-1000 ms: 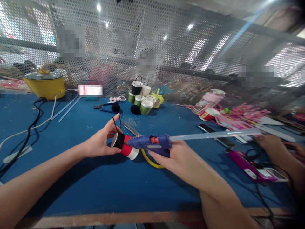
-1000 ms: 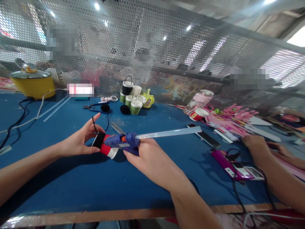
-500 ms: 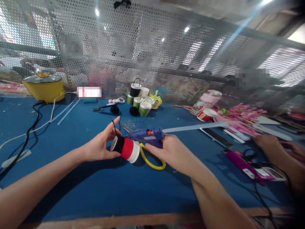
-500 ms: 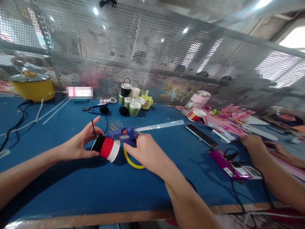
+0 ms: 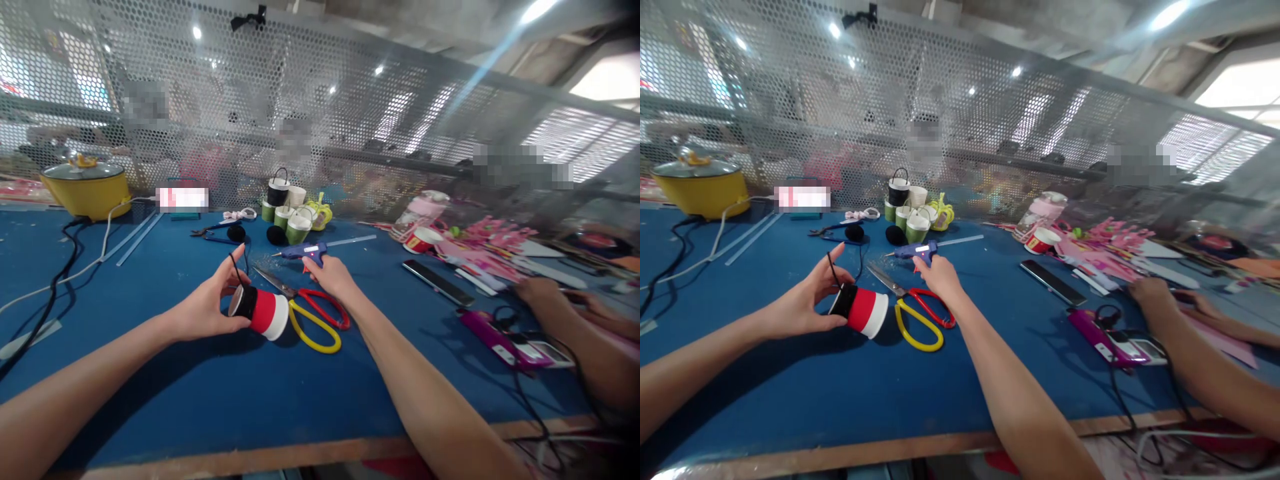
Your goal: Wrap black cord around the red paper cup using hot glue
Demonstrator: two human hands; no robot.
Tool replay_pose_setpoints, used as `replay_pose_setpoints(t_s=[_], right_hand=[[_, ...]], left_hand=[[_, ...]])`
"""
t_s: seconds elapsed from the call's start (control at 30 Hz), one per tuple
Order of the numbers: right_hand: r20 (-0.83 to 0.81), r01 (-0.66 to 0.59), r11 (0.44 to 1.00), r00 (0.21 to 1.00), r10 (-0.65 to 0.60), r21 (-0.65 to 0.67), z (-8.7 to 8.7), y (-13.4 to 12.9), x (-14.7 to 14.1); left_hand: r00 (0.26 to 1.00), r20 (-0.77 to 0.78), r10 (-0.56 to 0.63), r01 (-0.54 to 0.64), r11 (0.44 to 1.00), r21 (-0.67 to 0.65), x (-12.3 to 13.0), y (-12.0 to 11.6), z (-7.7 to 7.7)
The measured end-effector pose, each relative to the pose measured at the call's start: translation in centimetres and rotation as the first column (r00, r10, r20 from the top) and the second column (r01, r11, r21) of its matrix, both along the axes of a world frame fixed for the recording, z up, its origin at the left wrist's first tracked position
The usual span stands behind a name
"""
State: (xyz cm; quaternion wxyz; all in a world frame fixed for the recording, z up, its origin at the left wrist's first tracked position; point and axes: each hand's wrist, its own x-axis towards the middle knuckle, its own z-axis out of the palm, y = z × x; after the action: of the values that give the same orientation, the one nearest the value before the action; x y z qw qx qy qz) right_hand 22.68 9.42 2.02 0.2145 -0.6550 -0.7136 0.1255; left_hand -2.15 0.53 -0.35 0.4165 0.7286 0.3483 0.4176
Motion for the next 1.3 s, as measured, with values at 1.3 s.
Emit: replay_pose_setpoints(t_s=[1.3], right_hand=[[-0.491, -0.473, 0.877, 0.744, 0.453, 0.091, 0.8, -6.1, -5.6]], left_hand=[[0.995, 0.040, -0.093, 0.093, 0.996, 0.010, 0.5, -0.7, 0.0]])
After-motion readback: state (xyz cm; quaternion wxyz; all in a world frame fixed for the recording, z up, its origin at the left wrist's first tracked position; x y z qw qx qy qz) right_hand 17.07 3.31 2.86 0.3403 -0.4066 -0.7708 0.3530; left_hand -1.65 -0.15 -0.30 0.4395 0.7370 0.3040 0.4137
